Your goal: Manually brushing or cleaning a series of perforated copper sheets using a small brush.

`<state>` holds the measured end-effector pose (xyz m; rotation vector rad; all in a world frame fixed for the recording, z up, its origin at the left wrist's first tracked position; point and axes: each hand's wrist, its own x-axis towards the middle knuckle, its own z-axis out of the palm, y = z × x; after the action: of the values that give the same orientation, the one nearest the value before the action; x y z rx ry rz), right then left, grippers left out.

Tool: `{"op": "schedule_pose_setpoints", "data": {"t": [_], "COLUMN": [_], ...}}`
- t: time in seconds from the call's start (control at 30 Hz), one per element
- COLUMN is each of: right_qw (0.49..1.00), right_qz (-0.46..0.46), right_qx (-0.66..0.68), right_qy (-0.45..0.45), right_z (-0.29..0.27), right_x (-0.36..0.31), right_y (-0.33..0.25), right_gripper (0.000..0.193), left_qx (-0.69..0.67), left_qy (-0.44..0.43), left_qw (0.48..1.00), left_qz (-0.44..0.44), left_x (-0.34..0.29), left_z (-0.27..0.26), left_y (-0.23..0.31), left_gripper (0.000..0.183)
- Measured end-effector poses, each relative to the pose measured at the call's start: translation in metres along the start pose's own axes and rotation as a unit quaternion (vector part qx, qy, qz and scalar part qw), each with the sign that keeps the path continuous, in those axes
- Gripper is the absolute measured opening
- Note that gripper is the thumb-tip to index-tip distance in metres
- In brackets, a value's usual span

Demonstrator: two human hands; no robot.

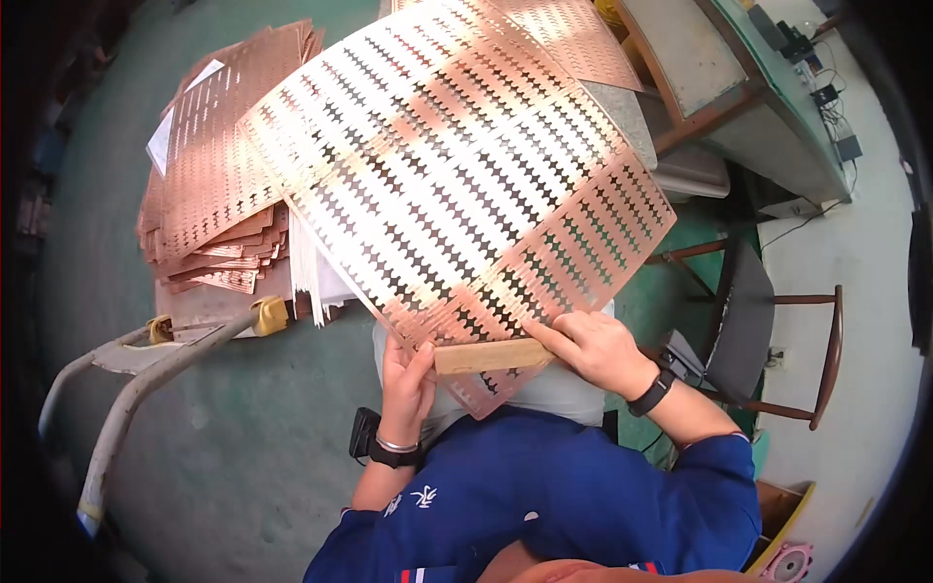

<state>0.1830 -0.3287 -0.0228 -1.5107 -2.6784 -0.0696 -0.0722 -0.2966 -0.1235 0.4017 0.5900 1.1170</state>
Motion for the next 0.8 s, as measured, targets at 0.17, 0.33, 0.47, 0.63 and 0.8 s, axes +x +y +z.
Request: {"op": "schedule_pose_setpoints", "data": {"t": [0.17,0.33,0.47,0.63,0.8], "right_qw": [0.975,0.947,0.932,0.809,0.579], "right_qz": [-0.127,-0.156,-0.117,0.050,0.117], "right_qx": [-0.041,-0.022,0.069,0.174,0.460], "right_qy": [0.177,0.279,0.336,0.559,0.663], "right_z": [-0.016,-0.069,-0.116,-0.162,-0.187], "right_x": [0.015,0.043,0.067,0.067,0.055], "right_y": [0.012,0.024,0.040,0.079,0.101], "right_gripper": [0.032,0.020,0.016,0.011,0.014], "left_qx": [-0.003,-0.002,0.016,0.069,0.106], "left_qy": [-0.073,-0.121,-0.222,-0.221,-0.153], "left_qw": [0.995,0.988,0.973,0.970,0.979], "left_qz": [0.066,0.092,0.060,0.076,0.081], "left_x": [-0.004,0.006,0.019,0.023,0.026], "left_z": [0.024,0.028,0.043,0.043,0.026], "left_y": [0.029,0.035,0.033,0.033,0.033], "left_gripper": [0.063,0.074,0.061,0.045,0.044]}}
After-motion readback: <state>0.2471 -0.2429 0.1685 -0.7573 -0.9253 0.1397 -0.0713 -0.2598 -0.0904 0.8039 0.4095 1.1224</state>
